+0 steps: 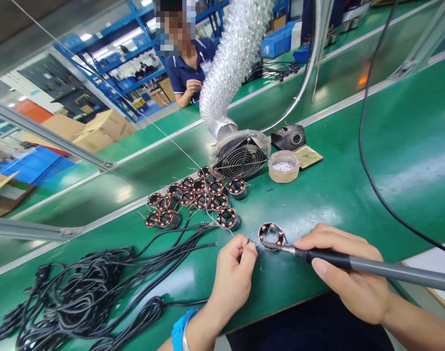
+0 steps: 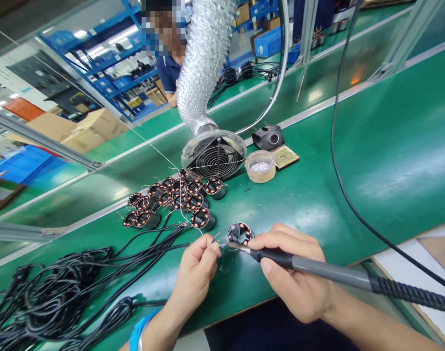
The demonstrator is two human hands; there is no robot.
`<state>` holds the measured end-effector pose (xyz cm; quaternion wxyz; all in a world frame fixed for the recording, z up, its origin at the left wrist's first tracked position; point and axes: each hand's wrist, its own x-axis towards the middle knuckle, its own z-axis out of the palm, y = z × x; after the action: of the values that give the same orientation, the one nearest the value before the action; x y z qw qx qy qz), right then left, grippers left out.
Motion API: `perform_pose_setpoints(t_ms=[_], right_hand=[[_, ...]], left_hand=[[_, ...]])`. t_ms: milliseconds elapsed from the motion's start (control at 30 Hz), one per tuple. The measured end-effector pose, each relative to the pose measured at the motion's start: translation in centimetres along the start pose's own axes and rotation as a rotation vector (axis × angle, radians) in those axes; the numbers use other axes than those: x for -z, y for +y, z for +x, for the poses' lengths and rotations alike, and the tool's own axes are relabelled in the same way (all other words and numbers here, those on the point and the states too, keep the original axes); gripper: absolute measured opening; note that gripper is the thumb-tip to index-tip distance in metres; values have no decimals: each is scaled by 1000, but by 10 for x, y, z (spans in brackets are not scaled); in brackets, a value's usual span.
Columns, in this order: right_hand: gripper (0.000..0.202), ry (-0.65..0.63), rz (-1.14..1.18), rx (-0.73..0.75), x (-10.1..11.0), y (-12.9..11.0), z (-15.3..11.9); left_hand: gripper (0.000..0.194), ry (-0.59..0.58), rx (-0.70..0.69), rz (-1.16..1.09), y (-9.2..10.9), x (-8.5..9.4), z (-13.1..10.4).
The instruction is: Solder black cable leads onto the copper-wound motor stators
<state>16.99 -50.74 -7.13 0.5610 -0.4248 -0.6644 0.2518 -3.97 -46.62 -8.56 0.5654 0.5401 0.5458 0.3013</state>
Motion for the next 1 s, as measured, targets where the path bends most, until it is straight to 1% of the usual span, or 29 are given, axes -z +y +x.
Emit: perform_pose_setpoints(t_ms=[167,300,500,633,833,1000], right_hand=[[23,-49,5,-4,0,-2,-4],[24,10,45,32,-6,-5,-6],[30,25,43,102,-11,-7,-5],[29,14,33,104,-10,-8,-7],[29,24,-15,91,-2,-13,-4],[26,56,3,67,-2,-10,-4]], left_hand=[[34,-1,-19,39,1,0,-1],[34,7,-40,91,5,-1,-2],[33,11,-67,153,9,-1,-4],[32,16,-69,172,8,-1,-3],[32,13,-67,181,7,-1,-3],[33,10,-62,155,6,-1,-2]])
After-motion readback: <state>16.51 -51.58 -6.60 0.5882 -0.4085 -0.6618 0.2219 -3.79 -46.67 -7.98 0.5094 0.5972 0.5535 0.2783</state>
